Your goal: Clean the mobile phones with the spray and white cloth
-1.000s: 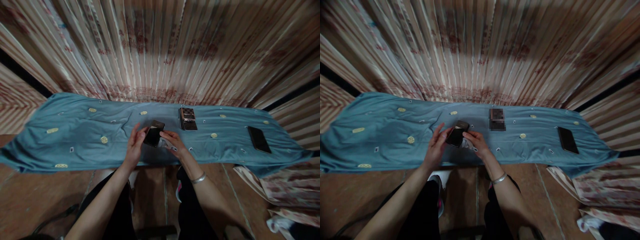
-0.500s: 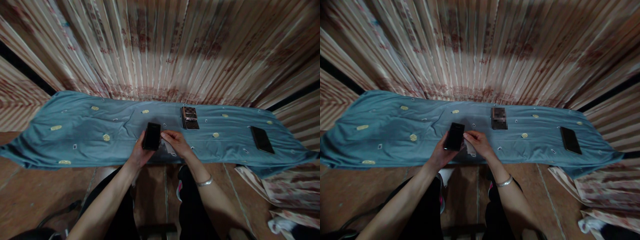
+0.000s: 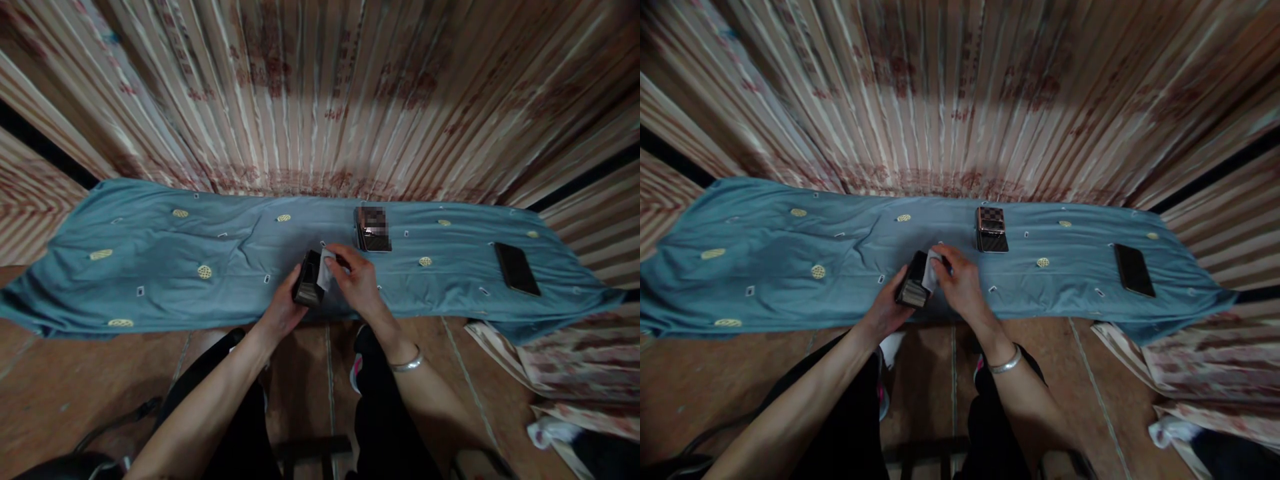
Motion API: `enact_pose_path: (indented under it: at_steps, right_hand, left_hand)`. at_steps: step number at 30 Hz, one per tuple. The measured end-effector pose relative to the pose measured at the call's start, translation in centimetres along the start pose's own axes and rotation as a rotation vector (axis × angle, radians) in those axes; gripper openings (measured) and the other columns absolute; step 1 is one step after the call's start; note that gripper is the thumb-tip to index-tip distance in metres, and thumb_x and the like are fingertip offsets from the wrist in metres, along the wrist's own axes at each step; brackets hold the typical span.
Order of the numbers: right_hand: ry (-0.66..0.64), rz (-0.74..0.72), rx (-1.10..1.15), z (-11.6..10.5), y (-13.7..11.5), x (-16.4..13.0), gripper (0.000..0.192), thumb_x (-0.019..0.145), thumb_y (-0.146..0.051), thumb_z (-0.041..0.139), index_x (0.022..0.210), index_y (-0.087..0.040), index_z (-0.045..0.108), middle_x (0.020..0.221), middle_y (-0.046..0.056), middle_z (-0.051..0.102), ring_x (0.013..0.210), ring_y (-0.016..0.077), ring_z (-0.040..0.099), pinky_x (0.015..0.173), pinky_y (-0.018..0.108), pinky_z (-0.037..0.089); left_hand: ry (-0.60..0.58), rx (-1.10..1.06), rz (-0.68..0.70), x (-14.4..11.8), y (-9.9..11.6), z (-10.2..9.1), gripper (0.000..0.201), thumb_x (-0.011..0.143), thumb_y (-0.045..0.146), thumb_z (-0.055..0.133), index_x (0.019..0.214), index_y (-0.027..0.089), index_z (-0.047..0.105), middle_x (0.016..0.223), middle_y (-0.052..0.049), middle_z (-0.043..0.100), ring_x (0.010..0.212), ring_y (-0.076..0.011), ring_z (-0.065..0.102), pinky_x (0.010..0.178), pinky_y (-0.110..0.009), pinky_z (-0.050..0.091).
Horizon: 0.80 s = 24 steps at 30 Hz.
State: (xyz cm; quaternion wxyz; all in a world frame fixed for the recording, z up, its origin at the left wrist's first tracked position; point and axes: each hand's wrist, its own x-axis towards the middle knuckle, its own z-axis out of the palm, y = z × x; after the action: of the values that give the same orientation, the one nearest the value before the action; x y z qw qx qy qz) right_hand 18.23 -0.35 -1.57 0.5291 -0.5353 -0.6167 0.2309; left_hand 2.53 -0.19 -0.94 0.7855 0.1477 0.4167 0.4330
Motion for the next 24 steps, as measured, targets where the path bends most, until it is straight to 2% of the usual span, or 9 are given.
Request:
enact_pose_path:
  at_steps: [3, 9, 16, 20, 24]
  right_hand:
    - [-0.069, -0.184, -0.193, 0.6, 0.3, -0.6, 0.031, 0.102, -0.031, 0.054, 0.122, -0.026, 0.076, 0.130, 0.008, 0.076, 0.122, 0.0256, 0.069, 0.110, 0.046, 0.054]
    - [-0.104, -0.337, -0.378, 1.3, -0.2, -1.2, 0.041, 0.109, -0.024, 0.040, 0.134, -0.021, 0.072, 0.134, 0.012, 0.074, 0.122, 0.0263, 0.069, 0.110, 0.048, 0.055]
    - [-0.160, -0.466, -0.468, 2.7, -2.2, -2.8, 0.040, 0.107, -0.014, 0.044, 0.136, -0.017, 0.071, 0.134, 0.014, 0.074, 0.121, 0.0248, 0.068, 0.109, 0.042, 0.056]
    - [-0.146, -0.575, -0.444, 3.2, -3.1, -3.6, 0.040, 0.106, -0.010, 0.044, 0.136, -0.011, 0.070, 0.131, 0.016, 0.074, 0.119, 0.0242, 0.067, 0.109, 0.038, 0.057]
    - [-0.097, -0.577, -0.466, 3.2, -3.0, -3.5, 0.036, 0.107, -0.013, 0.046, 0.131, -0.014, 0.072, 0.129, 0.015, 0.075, 0.116, 0.0240, 0.068, 0.107, 0.038, 0.058]
  left_hand:
    - [-0.030, 0.049, 0.055, 0.4, -0.3, -0.4, 0.026, 0.099, 0.034, 0.054, 0.090, 0.022, 0.076, 0.093, -0.006, 0.081, 0.121, -0.0279, 0.072, 0.108, -0.043, 0.057]
    - [-0.072, 0.097, 0.087, 0.8, -0.7, -1.1, 0.022, 0.093, 0.041, 0.064, 0.095, 0.021, 0.074, 0.101, -0.006, 0.081, 0.123, -0.0309, 0.071, 0.107, -0.043, 0.057]
    - [-0.030, 0.074, 0.113, 0.8, -0.8, -1.8, 0.022, 0.084, 0.040, 0.072, 0.096, 0.021, 0.071, 0.091, -0.003, 0.076, 0.102, -0.0224, 0.072, 0.097, -0.033, 0.056]
    - [-0.021, 0.091, 0.137, 1.0, -0.6, -2.6, 0.024, 0.079, 0.043, 0.075, 0.085, 0.021, 0.067, 0.082, -0.002, 0.071, 0.093, -0.0211, 0.070, 0.089, -0.031, 0.055]
    - [-0.021, 0.073, 0.183, 1.1, -0.6, -2.4, 0.027, 0.079, 0.046, 0.078, 0.086, 0.021, 0.071, 0.084, -0.002, 0.073, 0.091, -0.0197, 0.069, 0.083, -0.029, 0.054]
